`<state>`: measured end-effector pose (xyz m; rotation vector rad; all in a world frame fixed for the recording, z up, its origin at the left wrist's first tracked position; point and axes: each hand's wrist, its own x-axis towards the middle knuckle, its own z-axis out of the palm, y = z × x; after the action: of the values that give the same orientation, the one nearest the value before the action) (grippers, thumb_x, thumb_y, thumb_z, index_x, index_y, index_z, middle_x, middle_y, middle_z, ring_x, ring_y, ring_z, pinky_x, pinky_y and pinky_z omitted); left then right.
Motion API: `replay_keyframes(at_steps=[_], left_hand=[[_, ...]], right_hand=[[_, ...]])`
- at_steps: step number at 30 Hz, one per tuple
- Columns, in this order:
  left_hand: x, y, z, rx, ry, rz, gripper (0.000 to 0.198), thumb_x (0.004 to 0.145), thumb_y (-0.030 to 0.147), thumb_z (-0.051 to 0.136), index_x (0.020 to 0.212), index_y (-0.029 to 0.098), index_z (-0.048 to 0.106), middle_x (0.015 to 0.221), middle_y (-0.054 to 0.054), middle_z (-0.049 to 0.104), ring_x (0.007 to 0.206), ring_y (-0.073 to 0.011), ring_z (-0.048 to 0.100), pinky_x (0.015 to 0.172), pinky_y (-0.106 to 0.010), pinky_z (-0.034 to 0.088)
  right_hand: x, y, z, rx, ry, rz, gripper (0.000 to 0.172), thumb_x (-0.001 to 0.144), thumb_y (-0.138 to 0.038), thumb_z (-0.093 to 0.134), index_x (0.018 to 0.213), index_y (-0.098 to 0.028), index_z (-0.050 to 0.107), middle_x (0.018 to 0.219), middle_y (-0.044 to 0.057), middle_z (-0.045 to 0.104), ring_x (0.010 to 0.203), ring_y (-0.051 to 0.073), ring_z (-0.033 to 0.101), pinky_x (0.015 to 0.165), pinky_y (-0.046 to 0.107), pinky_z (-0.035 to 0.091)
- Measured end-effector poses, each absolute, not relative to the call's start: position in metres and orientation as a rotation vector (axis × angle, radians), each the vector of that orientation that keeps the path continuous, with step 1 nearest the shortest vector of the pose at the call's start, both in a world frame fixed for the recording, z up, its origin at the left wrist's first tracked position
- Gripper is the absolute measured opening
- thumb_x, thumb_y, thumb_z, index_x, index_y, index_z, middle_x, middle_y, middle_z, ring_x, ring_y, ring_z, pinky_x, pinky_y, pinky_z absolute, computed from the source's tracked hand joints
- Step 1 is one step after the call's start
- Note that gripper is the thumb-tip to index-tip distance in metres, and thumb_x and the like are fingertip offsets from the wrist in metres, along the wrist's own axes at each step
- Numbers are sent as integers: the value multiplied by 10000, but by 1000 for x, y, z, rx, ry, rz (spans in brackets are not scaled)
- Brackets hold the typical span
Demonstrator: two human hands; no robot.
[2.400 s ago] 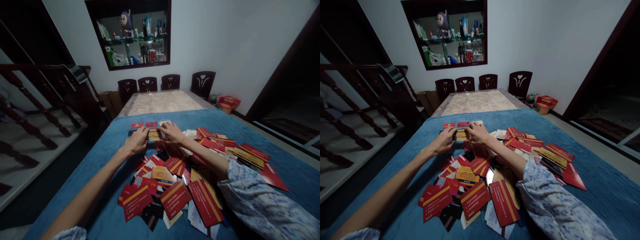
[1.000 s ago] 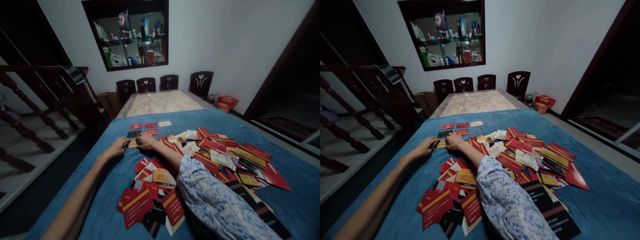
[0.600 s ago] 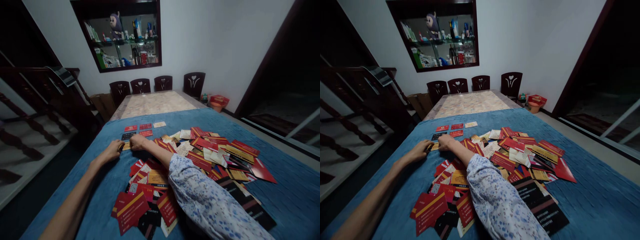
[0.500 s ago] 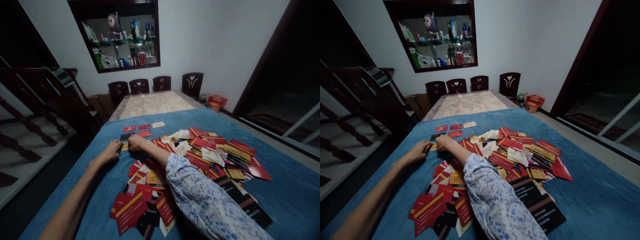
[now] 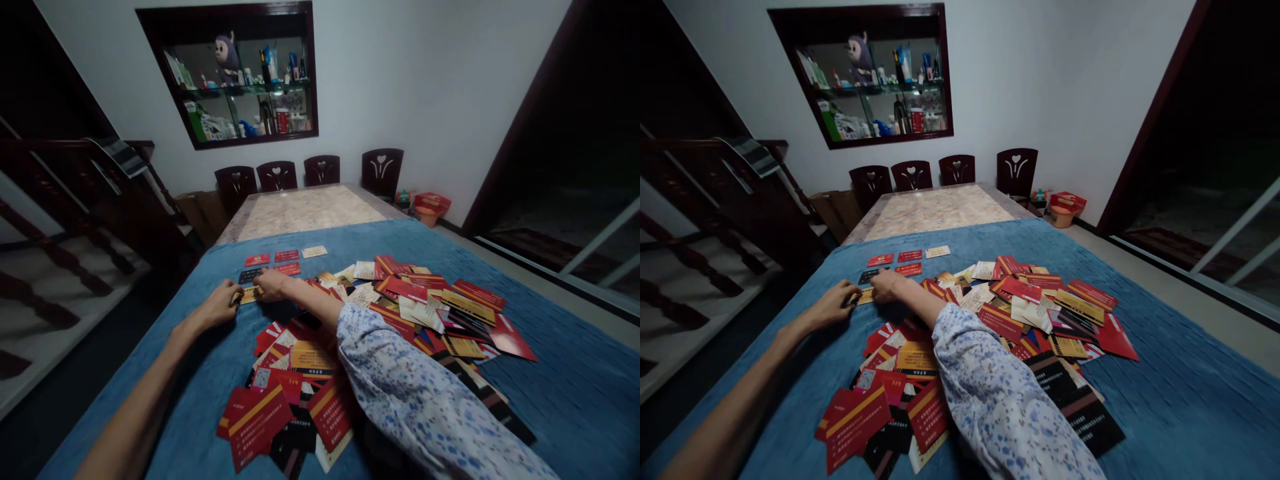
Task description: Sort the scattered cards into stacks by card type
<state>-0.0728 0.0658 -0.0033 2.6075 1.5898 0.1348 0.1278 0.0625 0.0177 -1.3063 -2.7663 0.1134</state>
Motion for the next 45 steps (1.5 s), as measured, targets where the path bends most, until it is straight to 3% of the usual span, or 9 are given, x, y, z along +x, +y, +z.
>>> replay_keyframes(at_steps=[8,19,28,38,45], left_hand=[[-46,49,22,2685,1521,401,281,783,218,475,979,163,668,1106,-99,607,1020,-237,587,984,-370,476],[59,19,45,2794,1187,639,249,858,130,453,855,152,700,995,-105,632,950,-214,593,900,-359,506],[157,15,25,2862,1103,443,219,849,155,522,933,133,724,1014,-149,659,1038,-260,586,941,-375,484],[222,21,7,2826,1181,187,338,920,288,475,1107,100,684,1215,-211,643,1195,-342,525,957,-464,461],[242,28,-4,2769,1242,186,430,924,440,478,1069,105,707,1207,-245,644,1211,-374,511,959,-508,439]], right_hand=[[195,56,45,-1231,-2655,50,353,841,-169,616,1190,-156,672,1210,118,666,1086,221,630,869,268,463],[326,8,37,-1430,-2398,-25,239,907,-178,550,1049,-190,741,1023,92,713,961,201,621,831,284,428],[397,6,9,-1715,-2327,-56,313,881,-137,514,1088,-191,742,1045,115,723,950,224,594,884,329,414],[414,22,-28,-1804,-2329,-15,397,817,-130,571,1186,-207,694,1199,118,688,1061,237,576,918,320,394],[409,14,-22,-1866,-2371,31,322,789,-96,559,1025,-237,726,1146,84,702,1050,249,565,867,325,402]])
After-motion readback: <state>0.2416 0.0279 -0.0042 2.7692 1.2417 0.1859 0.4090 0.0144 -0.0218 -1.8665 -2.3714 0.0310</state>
